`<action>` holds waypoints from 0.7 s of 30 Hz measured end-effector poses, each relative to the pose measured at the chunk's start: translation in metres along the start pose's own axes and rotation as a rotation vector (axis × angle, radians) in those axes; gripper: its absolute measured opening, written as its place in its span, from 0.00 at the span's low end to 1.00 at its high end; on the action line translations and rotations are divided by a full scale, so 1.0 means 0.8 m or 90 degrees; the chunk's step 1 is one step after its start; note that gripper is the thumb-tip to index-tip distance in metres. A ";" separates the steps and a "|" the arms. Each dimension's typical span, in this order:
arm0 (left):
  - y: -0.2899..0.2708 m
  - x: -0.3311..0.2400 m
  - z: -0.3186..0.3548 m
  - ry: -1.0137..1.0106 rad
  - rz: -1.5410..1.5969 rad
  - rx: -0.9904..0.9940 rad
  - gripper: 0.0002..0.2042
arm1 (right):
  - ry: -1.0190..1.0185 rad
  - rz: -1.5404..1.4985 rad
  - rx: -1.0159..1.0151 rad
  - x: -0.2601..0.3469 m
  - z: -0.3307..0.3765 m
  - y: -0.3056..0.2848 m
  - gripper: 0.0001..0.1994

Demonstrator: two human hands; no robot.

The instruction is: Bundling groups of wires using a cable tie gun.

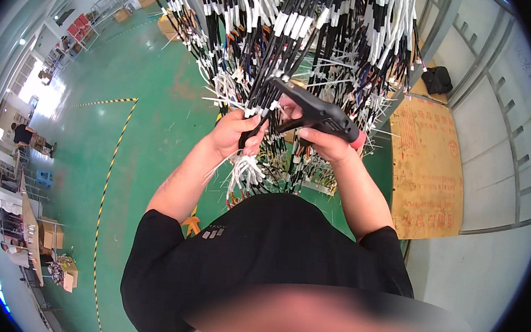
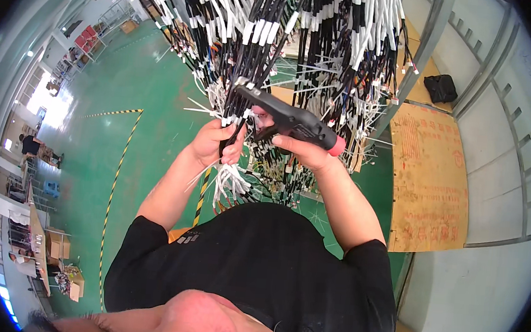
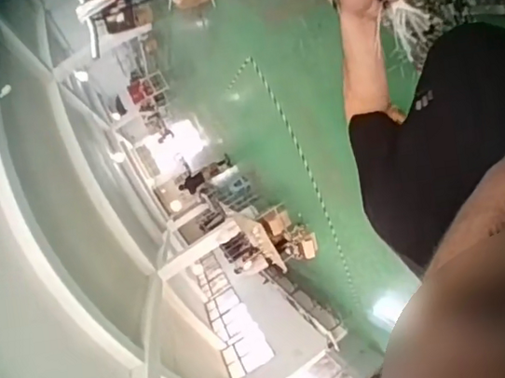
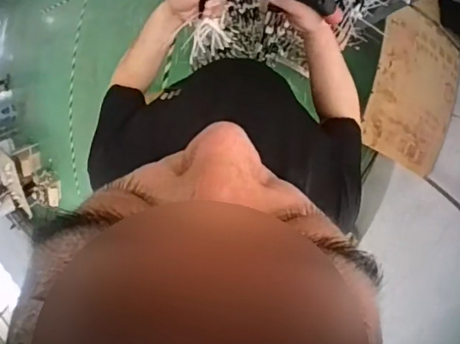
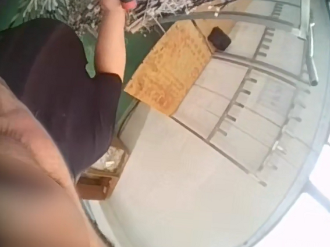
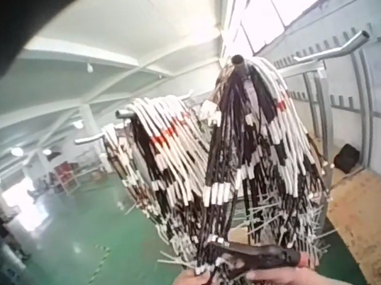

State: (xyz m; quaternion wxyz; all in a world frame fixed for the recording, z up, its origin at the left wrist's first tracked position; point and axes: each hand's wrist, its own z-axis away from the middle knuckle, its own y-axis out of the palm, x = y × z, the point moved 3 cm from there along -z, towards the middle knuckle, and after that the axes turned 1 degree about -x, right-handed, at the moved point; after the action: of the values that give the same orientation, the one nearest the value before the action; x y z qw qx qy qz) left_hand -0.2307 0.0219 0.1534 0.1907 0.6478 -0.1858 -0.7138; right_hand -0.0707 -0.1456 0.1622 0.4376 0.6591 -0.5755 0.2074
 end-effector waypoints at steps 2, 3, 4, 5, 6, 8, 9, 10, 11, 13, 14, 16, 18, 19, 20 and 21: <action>0.002 -0.001 0.003 0.004 -0.020 -0.069 0.14 | 0.017 -0.010 -0.043 0.002 0.004 0.000 0.19; 0.009 -0.006 0.004 0.007 -0.034 -0.104 0.13 | -0.001 0.024 -0.062 0.002 0.003 -0.004 0.19; 0.019 -0.012 0.004 0.011 -0.040 -0.152 0.10 | 0.021 0.059 -0.131 -0.003 0.012 -0.009 0.19; 0.023 -0.013 0.006 0.012 -0.087 -0.175 0.10 | 0.007 0.081 -0.146 -0.007 0.020 -0.014 0.21; 0.025 -0.014 0.005 0.012 -0.135 -0.198 0.09 | -0.007 0.103 -0.162 -0.006 0.023 -0.013 0.22; 0.024 -0.013 -0.001 0.034 -0.188 -0.238 0.09 | -0.019 0.101 -0.174 0.005 0.027 -0.001 0.20; 0.025 -0.011 -0.003 0.047 -0.208 -0.251 0.08 | -0.014 0.094 -0.186 0.004 0.033 0.003 0.19; 0.029 -0.009 -0.006 0.076 -0.235 -0.256 0.07 | 0.015 0.088 -0.202 -0.004 0.040 0.003 0.18; 0.027 -0.003 -0.010 0.091 -0.252 -0.263 0.06 | 0.018 0.070 -0.207 -0.009 0.045 0.006 0.19; 0.022 0.014 -0.020 0.135 -0.249 -0.240 0.06 | -0.011 0.017 -0.198 -0.018 0.050 0.018 0.25; 0.023 0.021 -0.022 0.135 -0.231 -0.211 0.06 | -0.007 -0.003 -0.191 -0.020 0.055 0.022 0.23; 0.014 0.024 -0.029 0.084 -0.187 -0.046 0.12 | -0.005 -0.026 -0.195 -0.024 0.066 0.025 0.19; -0.001 0.013 -0.033 0.033 -0.153 0.119 0.22 | -0.022 -0.013 -0.206 -0.039 0.085 -0.005 0.18; -0.010 0.013 -0.039 0.032 -0.154 0.180 0.26 | -0.017 -0.067 -0.224 -0.041 0.095 -0.013 0.17; -0.016 0.015 -0.043 0.023 -0.151 0.202 0.32 | 0.025 -0.101 -0.296 -0.045 0.109 -0.018 0.17; -0.017 0.013 -0.047 -0.003 -0.193 0.240 0.37 | 0.051 -0.097 -0.312 -0.054 0.124 -0.033 0.20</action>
State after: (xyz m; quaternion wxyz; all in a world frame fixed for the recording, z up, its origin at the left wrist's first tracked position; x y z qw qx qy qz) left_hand -0.1948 0.0278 0.1343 -0.0431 0.6906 -0.2167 -0.6887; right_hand -0.0794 -0.2026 0.0667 0.6211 0.5660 -0.5394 0.0542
